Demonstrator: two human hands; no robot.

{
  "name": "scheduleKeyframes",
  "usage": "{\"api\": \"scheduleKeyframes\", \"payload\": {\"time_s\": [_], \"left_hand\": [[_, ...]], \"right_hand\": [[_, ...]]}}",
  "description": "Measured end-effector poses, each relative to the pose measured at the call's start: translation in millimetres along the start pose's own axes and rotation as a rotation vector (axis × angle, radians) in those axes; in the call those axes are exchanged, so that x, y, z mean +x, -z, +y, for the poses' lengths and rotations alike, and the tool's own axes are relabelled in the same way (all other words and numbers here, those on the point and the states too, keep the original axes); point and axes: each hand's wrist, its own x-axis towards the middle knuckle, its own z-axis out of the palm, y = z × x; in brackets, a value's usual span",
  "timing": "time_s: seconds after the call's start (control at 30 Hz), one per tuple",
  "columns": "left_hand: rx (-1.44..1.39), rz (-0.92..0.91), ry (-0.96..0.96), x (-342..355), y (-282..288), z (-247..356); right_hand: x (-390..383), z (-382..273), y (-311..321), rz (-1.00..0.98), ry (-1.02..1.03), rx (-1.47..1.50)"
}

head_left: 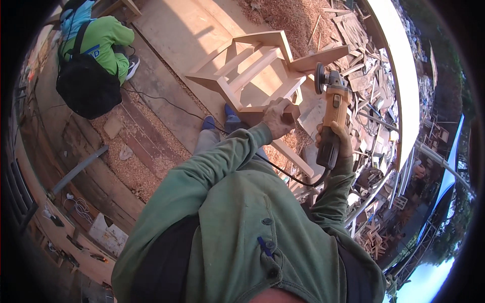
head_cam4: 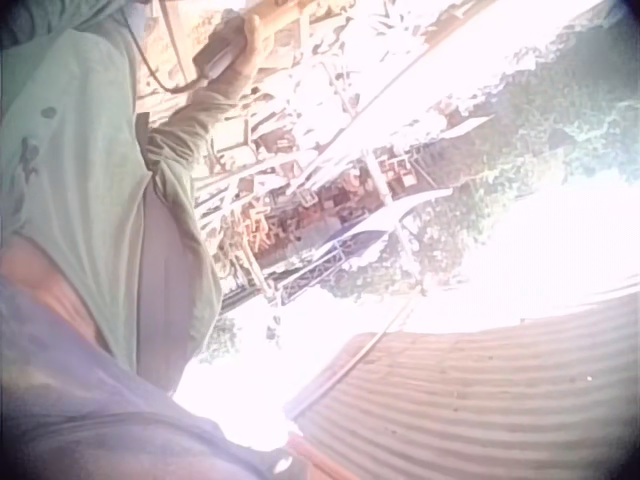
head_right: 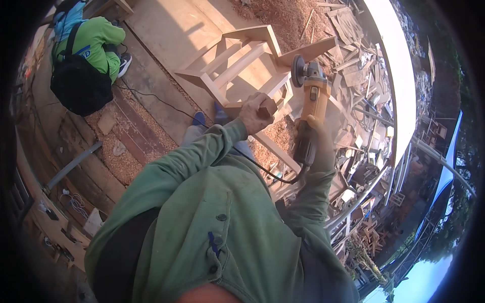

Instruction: Using an angle grinder to sand and smooth a wooden chair frame.

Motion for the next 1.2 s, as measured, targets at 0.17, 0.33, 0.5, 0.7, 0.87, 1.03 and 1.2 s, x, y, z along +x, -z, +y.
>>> {"api": "scheduleKeyframes", "payload": {"time_s": [0.17,0.33,0.5,0.7,0.87,1.03,1.2], "left_hand": [[0.052,-0.044,-0.052,-11,-45,-10],[0.14,-0.17,-0.103,-69,-76,-60],[0.181,-0.307,-0.11,-136,-43,-116],[0.25,-0.404,-0.029,-173,-11,-144],[0.251,-0.38,-0.058,-198,-8,-153],[0.256,-0.341,-0.045,-207,-7,-161],[0.315,-0.242,0.059,-212,13,-154]], "right_hand": [[-71,36,-18,0.224,0.086,0.183],[-109,72,-9,0.298,0.266,0.273],[-130,103,16,0.316,0.211,0.422],[-136,158,39,0.347,0.073,0.528],[-142,191,33,0.316,-0.08,0.502],[-136,229,26,0.23,-0.208,0.329],[-149,257,6,0.247,-0.248,0.262]]}}
